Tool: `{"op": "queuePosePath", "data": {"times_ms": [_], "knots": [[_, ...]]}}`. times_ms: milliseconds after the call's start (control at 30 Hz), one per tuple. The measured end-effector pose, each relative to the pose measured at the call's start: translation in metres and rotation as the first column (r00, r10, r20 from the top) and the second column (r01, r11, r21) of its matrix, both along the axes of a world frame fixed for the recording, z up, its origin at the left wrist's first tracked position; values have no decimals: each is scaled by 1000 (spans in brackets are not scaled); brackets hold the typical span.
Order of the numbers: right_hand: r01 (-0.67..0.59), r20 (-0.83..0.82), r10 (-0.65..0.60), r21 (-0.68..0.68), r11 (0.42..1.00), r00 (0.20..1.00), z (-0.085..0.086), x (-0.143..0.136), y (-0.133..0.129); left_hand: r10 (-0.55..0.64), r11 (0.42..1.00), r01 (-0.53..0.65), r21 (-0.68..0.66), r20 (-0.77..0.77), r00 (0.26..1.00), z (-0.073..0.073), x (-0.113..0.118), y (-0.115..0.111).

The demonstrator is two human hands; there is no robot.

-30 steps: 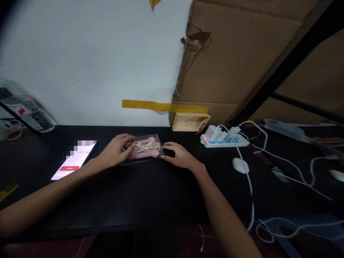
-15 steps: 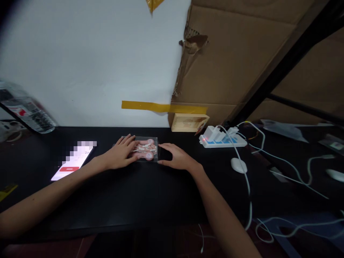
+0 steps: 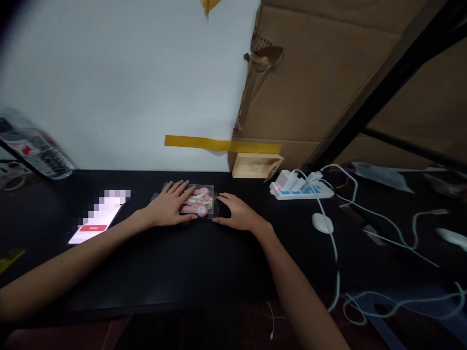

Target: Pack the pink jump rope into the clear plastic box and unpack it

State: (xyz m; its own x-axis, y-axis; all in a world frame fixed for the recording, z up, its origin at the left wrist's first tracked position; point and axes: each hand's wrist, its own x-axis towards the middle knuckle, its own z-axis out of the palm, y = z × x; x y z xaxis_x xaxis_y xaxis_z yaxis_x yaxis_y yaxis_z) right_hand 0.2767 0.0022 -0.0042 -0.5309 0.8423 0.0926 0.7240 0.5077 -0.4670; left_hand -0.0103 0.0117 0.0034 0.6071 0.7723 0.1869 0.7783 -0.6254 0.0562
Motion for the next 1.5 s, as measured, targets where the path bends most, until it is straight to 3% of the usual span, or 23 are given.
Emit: {"op": "queuePosePath", "data": {"times_ms": [233,433,567,767,967,1167,1500], "knots": [[23,-69,-28,-70,997,997,8,15,1,5,1000,-5,22,12,1000,0,-1,-2],[-79,-126,81,20,997,989,6,6,0,-25,999,25,22,-5,1000,1,-2,-2],[-8,-126,19,87,996,992,-4,0,2,-30,999,29,17,16,999,0,-3,-1],[-21,-128,40,147,989,991,-18,-13,3,-40,999,39,17,6,999,1,-2,-4],[75,-205,-38,176,981,978,-28,-19,8,-48,999,48,18,15,999,-2,1,-7],[104,-280,-47,194,975,959,-28,-22,10,-43,999,43,-5,31,999,-2,2,-7],[152,-258,-111,146,978,960,-18,-23,10,-38,998,38,-43,10,999,1,-2,-3]]}}
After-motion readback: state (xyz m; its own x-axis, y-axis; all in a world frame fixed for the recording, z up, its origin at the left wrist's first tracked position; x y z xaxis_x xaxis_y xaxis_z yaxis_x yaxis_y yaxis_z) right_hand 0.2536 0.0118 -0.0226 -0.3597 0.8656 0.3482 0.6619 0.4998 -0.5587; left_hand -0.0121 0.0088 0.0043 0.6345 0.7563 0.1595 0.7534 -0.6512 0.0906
